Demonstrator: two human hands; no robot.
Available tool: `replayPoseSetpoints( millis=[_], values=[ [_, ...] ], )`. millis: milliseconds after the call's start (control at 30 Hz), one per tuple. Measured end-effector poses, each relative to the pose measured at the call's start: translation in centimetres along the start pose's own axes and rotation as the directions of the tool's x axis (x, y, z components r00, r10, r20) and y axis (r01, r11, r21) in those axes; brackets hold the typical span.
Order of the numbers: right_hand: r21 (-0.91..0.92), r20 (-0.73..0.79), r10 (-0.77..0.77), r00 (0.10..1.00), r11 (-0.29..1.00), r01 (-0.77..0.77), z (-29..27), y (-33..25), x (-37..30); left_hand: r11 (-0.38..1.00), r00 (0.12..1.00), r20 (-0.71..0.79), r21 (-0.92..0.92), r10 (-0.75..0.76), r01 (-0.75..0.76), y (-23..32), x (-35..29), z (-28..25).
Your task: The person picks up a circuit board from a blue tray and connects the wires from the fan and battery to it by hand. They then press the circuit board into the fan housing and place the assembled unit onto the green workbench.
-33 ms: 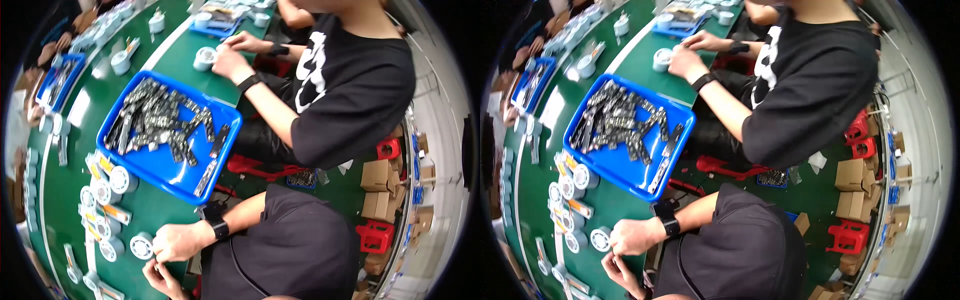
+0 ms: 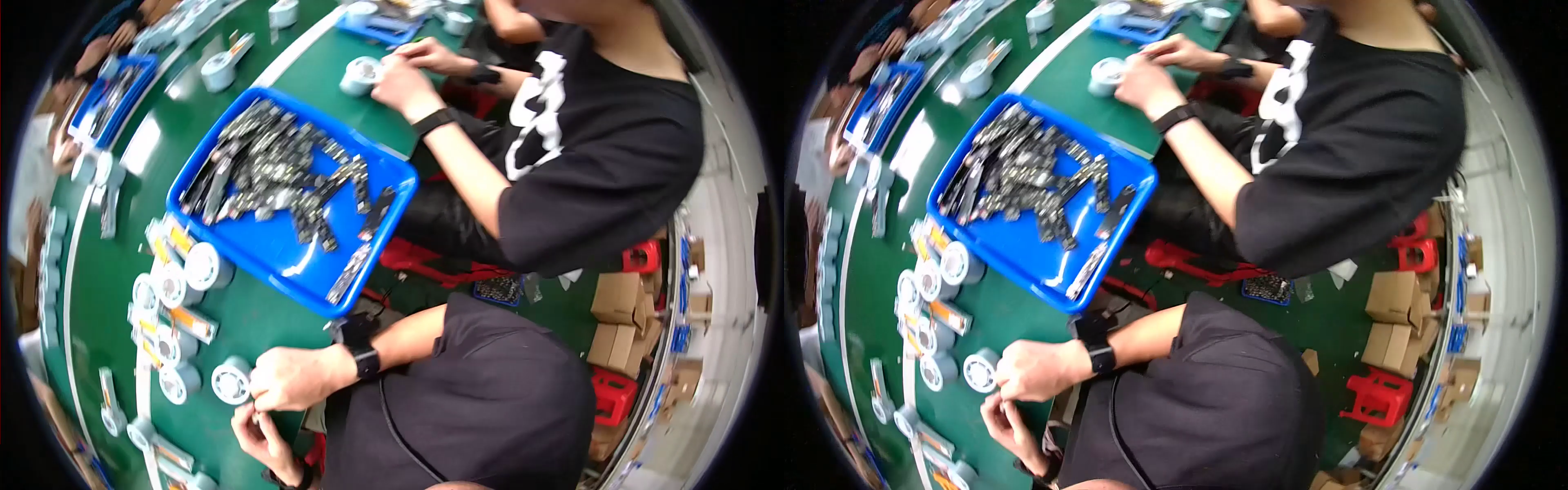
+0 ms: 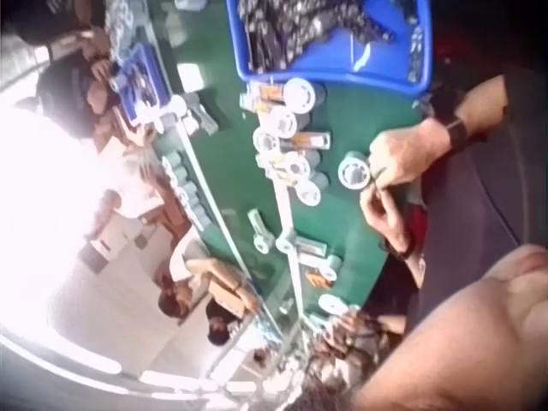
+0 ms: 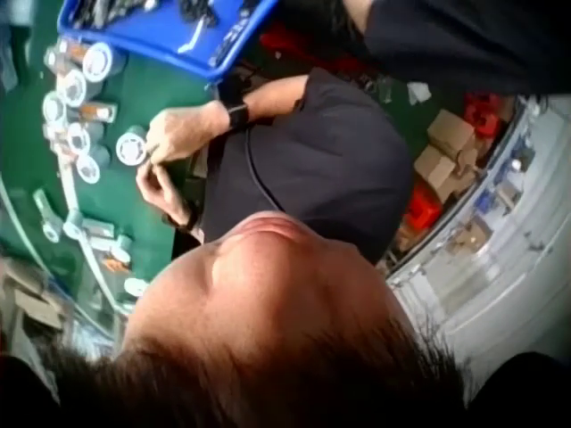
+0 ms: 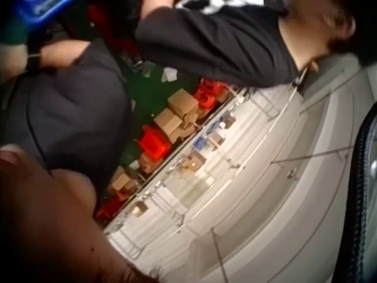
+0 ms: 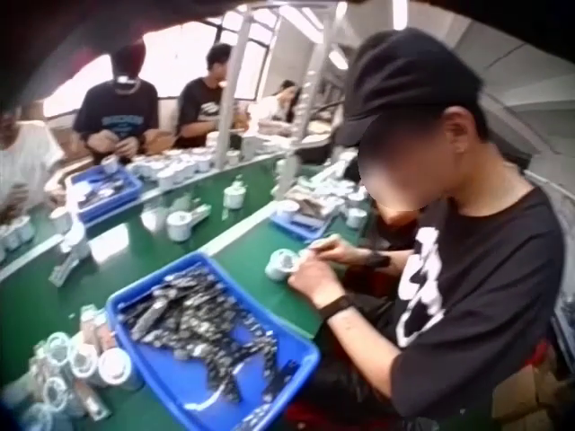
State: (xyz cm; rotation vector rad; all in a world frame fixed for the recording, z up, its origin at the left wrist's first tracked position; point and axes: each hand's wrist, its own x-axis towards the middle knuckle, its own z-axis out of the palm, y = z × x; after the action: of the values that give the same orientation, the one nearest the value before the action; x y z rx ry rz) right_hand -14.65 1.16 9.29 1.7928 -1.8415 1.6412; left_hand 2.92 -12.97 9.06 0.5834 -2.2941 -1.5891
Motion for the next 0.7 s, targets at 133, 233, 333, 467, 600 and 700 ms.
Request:
replayPoseSetpoints(
  millis=[133, 233, 333, 467, 600, 700],
  values=[
    [-0.035, 0.134, 0.062, 0.989, 0.998, -0.058, -0.8, 0.6, 0.6, 0.974, 0.986, -0.005, -0.159, -0.166, 0.163, 2.1, 0.0, 1.1],
    [0.002, 0.171, 0.097, 0.98, 0.995, -0.099, -0.9, -0.1, 1.2, 0.923, 0.974, 0.022, -0.314, -0.227, 0.223, 2.9, -0.3, 1.1],
    [0.082, 0.166, 0.079, 0.983, 0.992, -0.093, -0.2, 0.4, 1.4, 0.866, 0.97, 0.031, -0.445, -0.239, 0.228, 2.6, -0.5, 2.1],
    [0.08, 0.178, 0.099, 0.979, 0.99, -0.115, 0.0, 0.5, 1.1, 0.801, 0.992, 0.002, -0.589, -0.126, 0.103, 1.7, -1.0, 2.6],
    [0.1, 0.124, 0.098, 0.987, 0.989, -0.111, 0.2, 0.7, 1.4, 0.813, 0.999, -0.016, -0.581, -0.044, 0.027, 1.6, -0.4, 2.8],
    [0.084, 0.094, 0.082, 0.992, 0.992, -0.089, 0.1, 0.5, 1.5, 0.816, 0.998, -0.036, -0.578, -0.045, 0.016, 1.9, -0.5, 3.2]
  ],
)
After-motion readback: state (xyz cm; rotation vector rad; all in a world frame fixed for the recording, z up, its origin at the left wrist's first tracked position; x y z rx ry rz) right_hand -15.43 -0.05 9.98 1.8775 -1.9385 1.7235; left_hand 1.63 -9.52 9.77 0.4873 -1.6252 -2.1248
